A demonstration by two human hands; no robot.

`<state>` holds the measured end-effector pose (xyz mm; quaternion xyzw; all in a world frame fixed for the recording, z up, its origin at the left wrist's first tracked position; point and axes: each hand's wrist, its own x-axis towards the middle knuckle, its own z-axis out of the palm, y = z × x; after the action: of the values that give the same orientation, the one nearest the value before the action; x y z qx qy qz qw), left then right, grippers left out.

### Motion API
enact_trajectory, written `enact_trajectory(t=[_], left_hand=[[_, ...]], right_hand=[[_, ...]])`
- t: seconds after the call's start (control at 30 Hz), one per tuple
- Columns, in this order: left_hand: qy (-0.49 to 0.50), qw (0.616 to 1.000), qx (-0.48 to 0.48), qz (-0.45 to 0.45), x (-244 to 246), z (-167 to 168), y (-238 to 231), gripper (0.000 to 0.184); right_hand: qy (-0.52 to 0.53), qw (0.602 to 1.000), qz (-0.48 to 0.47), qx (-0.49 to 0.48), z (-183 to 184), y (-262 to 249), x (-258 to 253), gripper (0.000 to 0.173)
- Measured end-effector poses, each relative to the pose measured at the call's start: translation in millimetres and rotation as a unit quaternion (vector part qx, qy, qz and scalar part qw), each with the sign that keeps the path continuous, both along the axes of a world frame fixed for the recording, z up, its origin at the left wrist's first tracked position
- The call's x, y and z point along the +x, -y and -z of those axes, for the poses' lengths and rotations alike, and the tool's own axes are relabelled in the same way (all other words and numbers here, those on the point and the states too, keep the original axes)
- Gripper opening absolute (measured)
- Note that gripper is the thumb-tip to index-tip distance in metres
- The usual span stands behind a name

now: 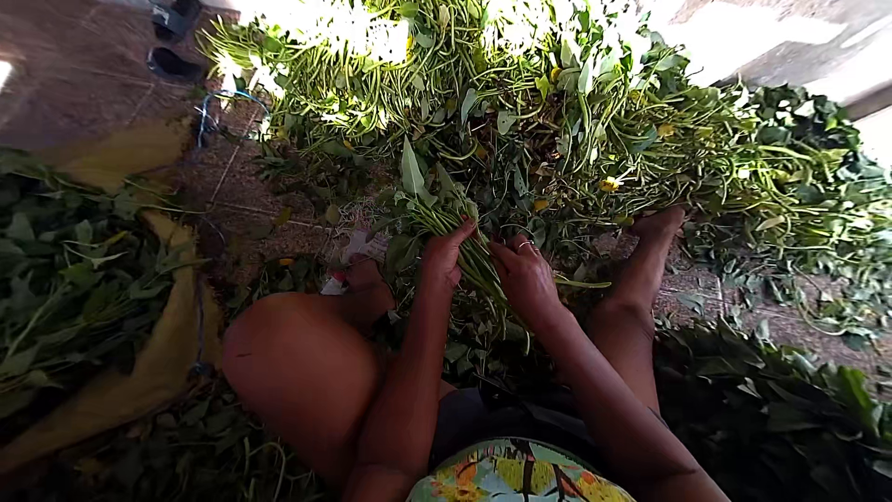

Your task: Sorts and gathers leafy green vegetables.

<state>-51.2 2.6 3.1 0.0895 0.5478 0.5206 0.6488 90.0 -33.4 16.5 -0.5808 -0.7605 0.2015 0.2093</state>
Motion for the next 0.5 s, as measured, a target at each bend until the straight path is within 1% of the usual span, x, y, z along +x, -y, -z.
enact_trajectory(t=[0.07,0.13,0.17,0.2,0.3,0.37,0.43,0.5], left_hand=[[-0.002,1.000,-0.001,0.016,0.0,-3.8,1.5,0.036],[-0.021,0.999,0.003,0.031,0.8,-8.5,4.1,0.037],[-0.036,0.999,0.005,0.041,1.8,-11.0,5.4,0.038],[-0.047,0.997,0.004,0.054,2.4,-13.4,7.0,0.040],[-0.047,0.996,0.005,0.081,3.8,-16.7,10.6,0.037],[-0.026,0.998,0.006,0.065,2.8,-17.3,10.5,0.030],[-0.033,0.998,-0.001,0.060,1.1,-16.1,11.0,0.028],[-0.062,0.993,-0.005,0.096,-1.2,-12.6,12.5,0.030]], right_hand=[[-0.015,1.000,0.003,-0.010,0.7,3.5,2.2,0.028],[-0.009,0.999,0.009,-0.050,-4.2,4.8,1.2,0.046],[-0.003,0.999,0.003,-0.052,-5.0,3.7,-0.2,0.051],[0.001,0.999,-0.008,-0.048,-5.7,1.9,-1.9,0.052],[0.013,0.996,-0.017,-0.081,-16.4,-6.5,-7.9,0.042],[0.000,0.994,-0.008,-0.109,-23.5,-14.1,-7.5,0.032],[-0.018,0.990,-0.024,-0.137,-25.1,-22.1,-2.4,0.029],[-0.012,0.980,-0.050,-0.192,-29.1,-30.7,2.2,0.030]])
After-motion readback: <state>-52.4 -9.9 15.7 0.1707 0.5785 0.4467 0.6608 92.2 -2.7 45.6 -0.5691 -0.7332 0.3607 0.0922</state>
